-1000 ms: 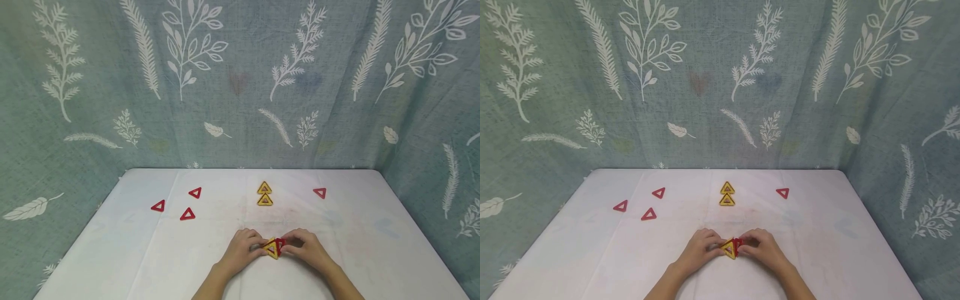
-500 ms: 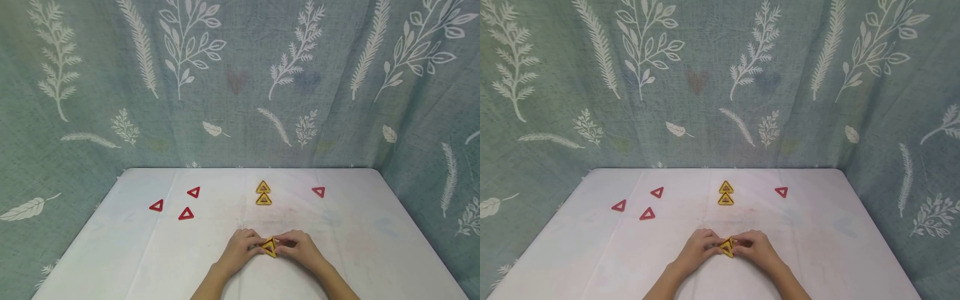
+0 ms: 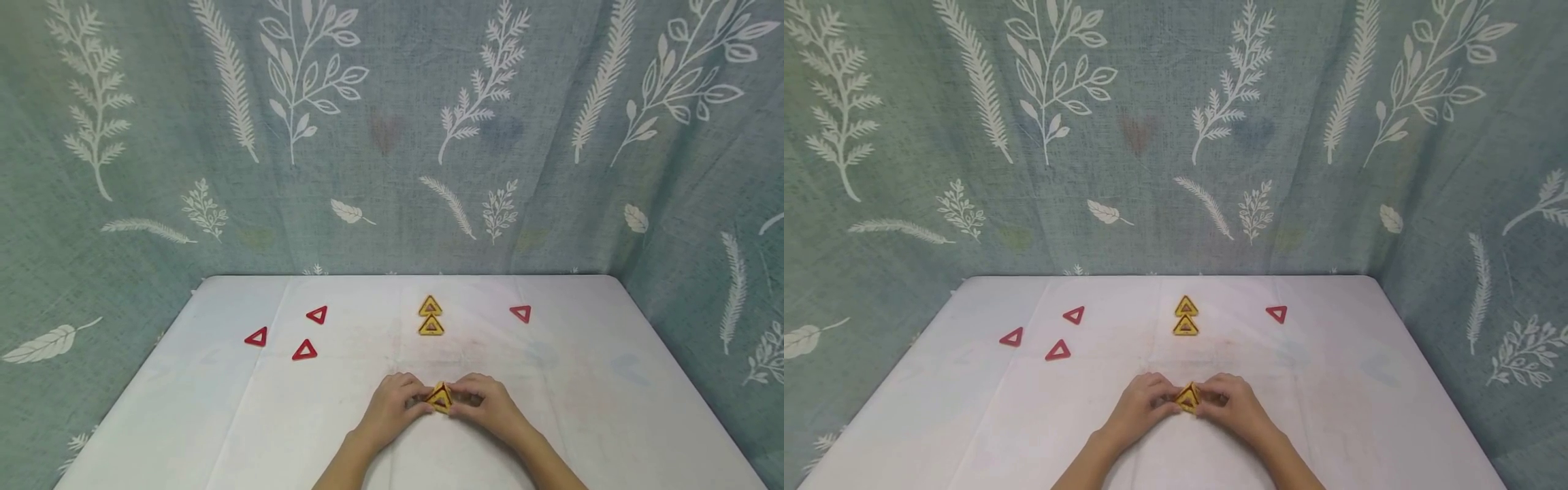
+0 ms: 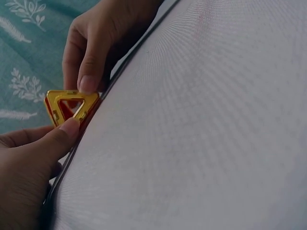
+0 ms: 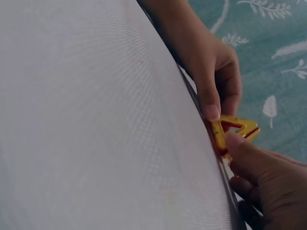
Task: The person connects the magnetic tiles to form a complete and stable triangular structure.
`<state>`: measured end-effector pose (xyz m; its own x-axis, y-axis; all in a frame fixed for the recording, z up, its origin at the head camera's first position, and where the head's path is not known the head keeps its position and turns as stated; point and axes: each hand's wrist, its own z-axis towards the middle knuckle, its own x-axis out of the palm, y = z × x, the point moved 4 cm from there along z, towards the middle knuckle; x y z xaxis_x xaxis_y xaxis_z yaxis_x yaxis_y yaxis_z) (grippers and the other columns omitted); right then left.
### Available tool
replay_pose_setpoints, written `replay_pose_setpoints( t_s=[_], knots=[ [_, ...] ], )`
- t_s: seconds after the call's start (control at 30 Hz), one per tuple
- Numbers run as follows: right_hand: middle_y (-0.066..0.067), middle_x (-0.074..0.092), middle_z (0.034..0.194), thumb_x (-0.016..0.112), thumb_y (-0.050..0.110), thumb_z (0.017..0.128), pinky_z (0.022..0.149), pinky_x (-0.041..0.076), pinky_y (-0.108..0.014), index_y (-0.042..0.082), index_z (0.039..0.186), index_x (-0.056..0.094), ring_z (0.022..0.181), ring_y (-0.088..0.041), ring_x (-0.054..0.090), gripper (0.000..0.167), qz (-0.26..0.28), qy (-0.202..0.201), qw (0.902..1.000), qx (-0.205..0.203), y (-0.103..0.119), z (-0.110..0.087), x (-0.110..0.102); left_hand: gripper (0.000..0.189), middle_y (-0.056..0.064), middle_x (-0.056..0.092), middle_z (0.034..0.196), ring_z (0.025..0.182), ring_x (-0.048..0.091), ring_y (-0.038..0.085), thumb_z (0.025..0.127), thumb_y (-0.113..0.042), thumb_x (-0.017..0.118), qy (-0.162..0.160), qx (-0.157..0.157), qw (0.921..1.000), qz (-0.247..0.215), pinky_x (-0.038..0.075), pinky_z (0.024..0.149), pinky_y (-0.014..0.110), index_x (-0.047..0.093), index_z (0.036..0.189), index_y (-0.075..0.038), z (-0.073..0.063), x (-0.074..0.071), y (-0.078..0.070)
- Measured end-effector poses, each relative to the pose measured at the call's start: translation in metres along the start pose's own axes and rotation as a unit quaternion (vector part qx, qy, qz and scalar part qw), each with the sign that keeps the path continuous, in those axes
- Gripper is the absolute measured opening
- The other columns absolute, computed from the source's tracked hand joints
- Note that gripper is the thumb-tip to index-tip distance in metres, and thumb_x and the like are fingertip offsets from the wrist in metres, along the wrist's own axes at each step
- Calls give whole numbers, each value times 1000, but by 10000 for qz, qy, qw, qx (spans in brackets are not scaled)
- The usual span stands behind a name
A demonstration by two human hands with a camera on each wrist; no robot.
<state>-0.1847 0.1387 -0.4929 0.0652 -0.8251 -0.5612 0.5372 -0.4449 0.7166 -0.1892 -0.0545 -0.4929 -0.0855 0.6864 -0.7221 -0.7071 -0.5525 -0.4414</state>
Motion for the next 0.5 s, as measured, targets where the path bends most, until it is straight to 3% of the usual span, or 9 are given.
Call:
replay_pose_setpoints(
  t_s=[0.23, 0.33, 0.5],
  knots=[
    [9, 68, 77, 80, 17, 71, 61, 41, -20, 11, 89, 76, 66, 1, 50, 19, -670, -660, 9936, -620, 3, 3, 6, 29, -12, 58, 88, 79, 49, 4, 77, -33, 75, 45, -596, 9977, 329, 40, 75, 25, 71, 102, -18, -1, 1, 5],
    [10, 65, 75, 82, 17, 67, 61, 39, -18, 10, 87, 76, 65, 1, 46, 22, -1024, -881, 9869, -880, 4, 3, 9, 30, -12, 57, 88, 79, 48, 4, 79, -35, 73, 76, -837, 9955, 432, 39, 74, 26, 71, 103, -18, -1, 2, 7],
    [9, 60, 74, 85, 21, 61, 61, 38, -19, 11, 85, 76, 66, 0, 44, 27, -1460, -1030, 9792, -963, 5, 5, 11, 31, -14, 55, 87, 78, 47, 3, 79, -38, 71, 105, -1101, 9927, 485, 37, 73, 24, 72, 103, -19, -1, 2, 9]
  ],
)
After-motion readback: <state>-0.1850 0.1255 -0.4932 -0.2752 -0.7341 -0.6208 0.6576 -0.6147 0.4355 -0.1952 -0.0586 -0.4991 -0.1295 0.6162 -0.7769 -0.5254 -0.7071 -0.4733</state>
